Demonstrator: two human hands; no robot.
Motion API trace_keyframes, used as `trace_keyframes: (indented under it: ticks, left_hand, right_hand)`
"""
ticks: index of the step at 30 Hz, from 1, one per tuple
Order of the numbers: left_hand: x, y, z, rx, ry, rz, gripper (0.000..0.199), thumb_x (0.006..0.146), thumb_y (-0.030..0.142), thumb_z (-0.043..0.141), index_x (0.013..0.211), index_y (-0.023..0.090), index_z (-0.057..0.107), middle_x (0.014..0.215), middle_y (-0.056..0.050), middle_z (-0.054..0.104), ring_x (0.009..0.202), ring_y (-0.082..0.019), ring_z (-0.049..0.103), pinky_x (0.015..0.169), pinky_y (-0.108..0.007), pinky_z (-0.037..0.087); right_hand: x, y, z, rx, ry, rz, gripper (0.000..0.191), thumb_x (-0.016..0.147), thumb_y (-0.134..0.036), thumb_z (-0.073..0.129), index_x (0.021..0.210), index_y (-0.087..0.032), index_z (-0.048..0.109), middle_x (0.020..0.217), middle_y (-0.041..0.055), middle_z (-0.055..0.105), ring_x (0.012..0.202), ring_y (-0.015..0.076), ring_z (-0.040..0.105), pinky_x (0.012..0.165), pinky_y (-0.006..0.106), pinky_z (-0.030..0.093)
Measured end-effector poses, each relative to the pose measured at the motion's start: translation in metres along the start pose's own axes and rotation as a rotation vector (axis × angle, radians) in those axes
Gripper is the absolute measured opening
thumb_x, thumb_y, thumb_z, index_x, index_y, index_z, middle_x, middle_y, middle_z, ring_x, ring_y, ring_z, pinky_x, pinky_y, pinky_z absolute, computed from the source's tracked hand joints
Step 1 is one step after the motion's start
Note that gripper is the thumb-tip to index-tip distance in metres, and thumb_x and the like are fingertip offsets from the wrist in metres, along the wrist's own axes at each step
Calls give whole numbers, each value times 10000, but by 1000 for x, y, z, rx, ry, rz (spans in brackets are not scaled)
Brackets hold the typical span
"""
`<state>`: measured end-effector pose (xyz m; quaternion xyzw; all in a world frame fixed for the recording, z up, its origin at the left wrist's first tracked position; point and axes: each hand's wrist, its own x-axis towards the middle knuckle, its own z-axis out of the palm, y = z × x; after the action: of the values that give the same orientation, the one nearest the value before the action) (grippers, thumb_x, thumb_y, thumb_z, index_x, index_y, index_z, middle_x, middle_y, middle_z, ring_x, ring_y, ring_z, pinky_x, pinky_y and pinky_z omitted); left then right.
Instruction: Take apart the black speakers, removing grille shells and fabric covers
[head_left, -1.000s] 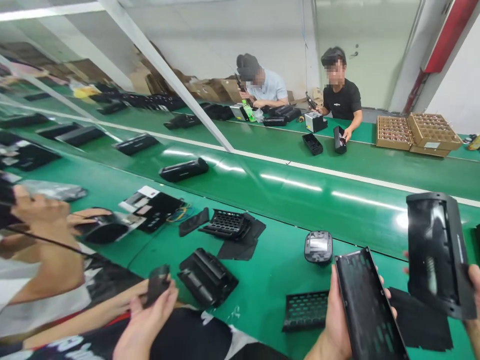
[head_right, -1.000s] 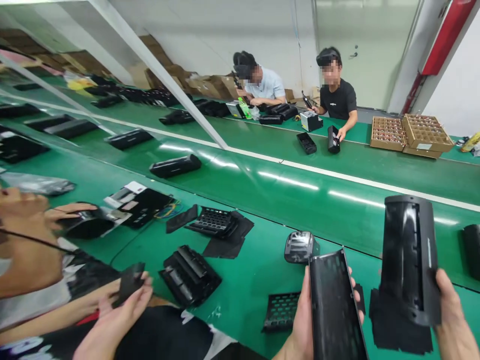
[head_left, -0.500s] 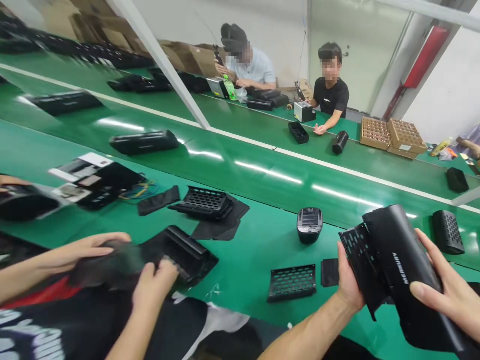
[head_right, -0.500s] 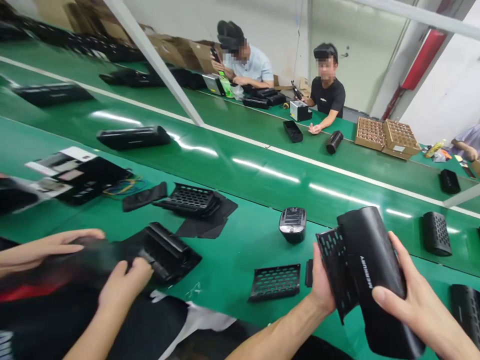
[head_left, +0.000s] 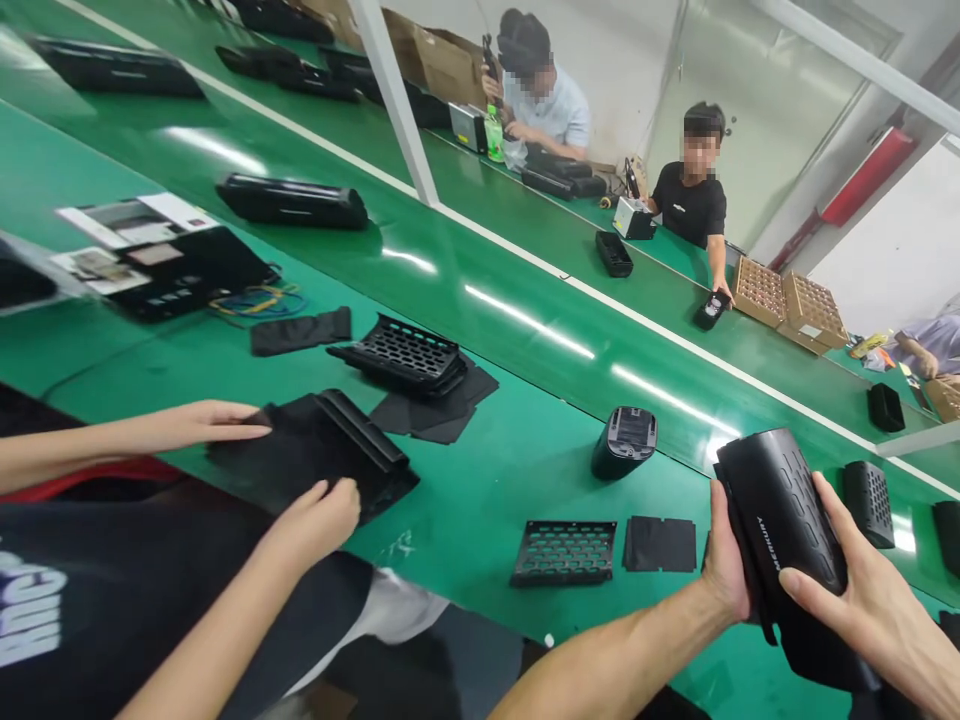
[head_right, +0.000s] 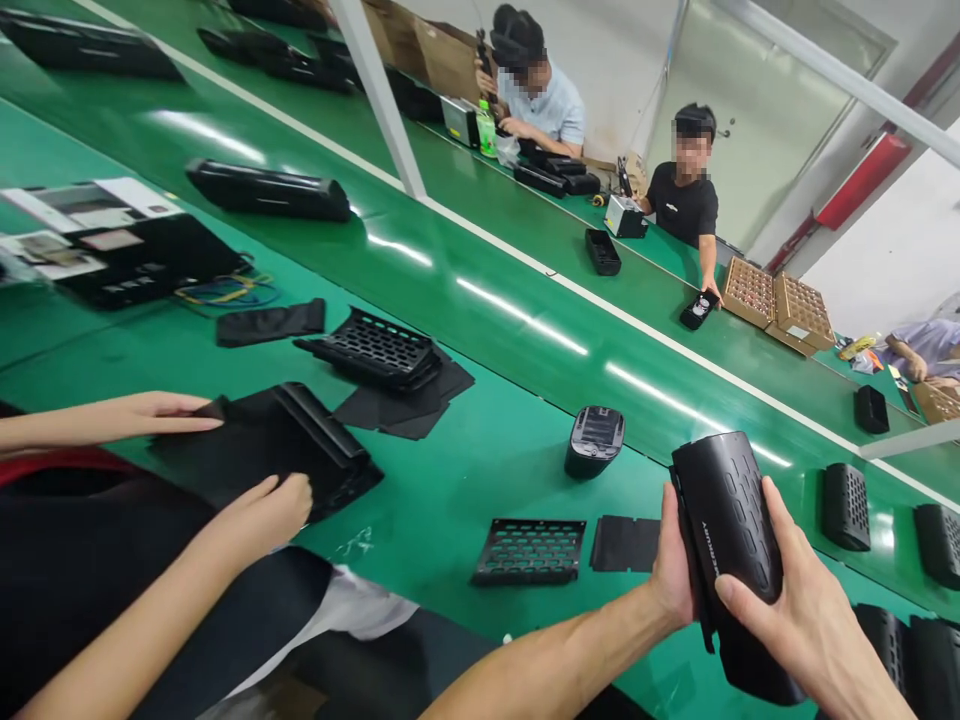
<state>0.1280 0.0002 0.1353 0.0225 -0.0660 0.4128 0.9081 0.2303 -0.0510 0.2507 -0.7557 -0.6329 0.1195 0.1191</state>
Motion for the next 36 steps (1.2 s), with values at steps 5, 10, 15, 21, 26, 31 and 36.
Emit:
trace_keyframes:
  ticks: [5, 10, 15, 21, 26, 31, 36]
  left_hand:
    - [7, -4, -10, -21, 37, -15, 1160, 780, 1017, 413, 1339, 51, 732, 1303, -250, 749, 1357, -449, 612, 1203, -549, 395]
    - [13, -7, -14, -29, 137, -22, 1098, 834, 975, 411, 1311, 42, 739, 1236, -246, 772, 1336, -434, 629, 1186, -530, 421]
    - [23, -16, -19, -84, 305, -16, 1047, 868, 938, 427, 1289, 29, 734, 1195, -249, 777, 1275, -433, 665, 1156, -532, 455]
    - [38, -3, -14, -55, 219, -39, 1063, 858, 962, 390, 1295, 55, 734, 1224, -228, 772, 1282, -419, 656, 1183, -544, 430]
    - [49, 2, 9, -62, 222, 118, 1081, 812, 983, 450, 1293, 57, 734, 1138, -217, 785, 1213, -424, 679, 1142, -552, 471]
    - [45, 4, 7, 61, 213, 118, 1037, 749, 973, 571, 1302, 111, 730, 1225, -199, 763, 1302, -436, 624, 1158, -550, 460]
    - [32, 77, 5, 602, -21, 272, 1042, 572, 375, 1007, 1519, 325, 576, 1552, -81, 596, 1433, -388, 526, 1224, -528, 383]
  right_hand:
    - [0, 4, 13, -37, 47, -42, 1013, 871, -681, 656, 1723, -331, 233, 1347, 168, 707, 1109, 438, 760, 914, 562, 594]
    - [6, 19, 21, -80, 21, -43, 1058, 896, -687, 636, 1737, -250, 167, 1303, 204, 689, 1317, 477, 651, 1018, 584, 537]
    - [24, 20, 11, -12, -153, 51, 1075, 907, -675, 631, 1742, -223, 128, 1442, 206, 624, 1306, 421, 660, 1074, 555, 515]
    - [9, 24, 0, -12, -33, -55, 1086, 877, -705, 689, 1730, -266, 179, 1747, 188, 244, 1541, 441, 399, 1169, 606, 452]
    - [-27, 24, 51, 56, 520, -113, 1073, 864, -647, 766, 1687, -247, 204, 1697, 222, 266, 1558, 477, 323, 1211, 708, 342]
    - [-21, 27, 55, 179, 749, -168, 761, 846, -575, 801, 1447, -251, 466, 1507, 178, 496, 1417, 438, 503, 1164, 668, 408]
    - [-46, 46, 6, 295, 520, 35, 796, 808, -651, 785, 1449, -275, 500, 1480, 135, 557, 1355, 434, 551, 1162, 606, 425]
